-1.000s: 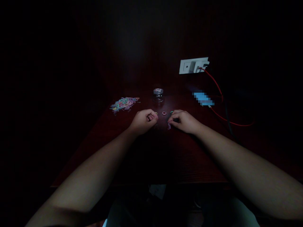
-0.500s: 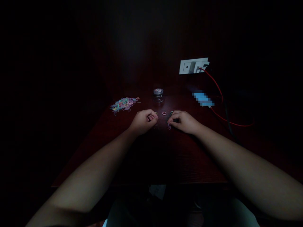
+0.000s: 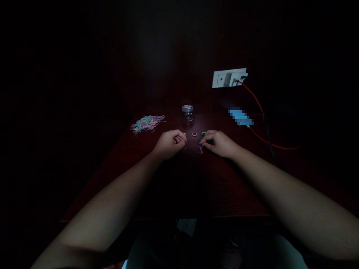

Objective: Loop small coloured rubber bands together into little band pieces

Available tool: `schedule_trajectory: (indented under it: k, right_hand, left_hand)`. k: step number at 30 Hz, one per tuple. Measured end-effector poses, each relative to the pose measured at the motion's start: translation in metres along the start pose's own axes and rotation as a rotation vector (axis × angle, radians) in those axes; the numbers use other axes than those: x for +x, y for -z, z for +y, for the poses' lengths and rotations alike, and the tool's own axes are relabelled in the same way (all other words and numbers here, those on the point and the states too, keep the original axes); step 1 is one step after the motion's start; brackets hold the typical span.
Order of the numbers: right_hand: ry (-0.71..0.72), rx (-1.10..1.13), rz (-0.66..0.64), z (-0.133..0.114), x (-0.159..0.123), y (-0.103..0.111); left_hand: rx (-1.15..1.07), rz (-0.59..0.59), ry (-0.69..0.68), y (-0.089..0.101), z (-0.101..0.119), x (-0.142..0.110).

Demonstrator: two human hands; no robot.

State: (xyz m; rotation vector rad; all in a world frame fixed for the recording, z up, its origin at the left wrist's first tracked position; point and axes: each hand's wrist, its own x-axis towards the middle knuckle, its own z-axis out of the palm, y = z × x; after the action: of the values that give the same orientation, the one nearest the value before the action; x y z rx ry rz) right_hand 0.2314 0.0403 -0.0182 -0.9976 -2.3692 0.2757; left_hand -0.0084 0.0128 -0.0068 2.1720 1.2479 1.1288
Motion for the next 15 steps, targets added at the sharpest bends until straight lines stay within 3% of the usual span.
schedule_trajectory:
  k: [15]
  right_hand:
    - [-0.017,-0.008,0.034,-0.0013,-0.0002,0.0015]
  left_hand:
    - [-0.005,-0.016,0.013,-0.0004,-0.0032,0.0007]
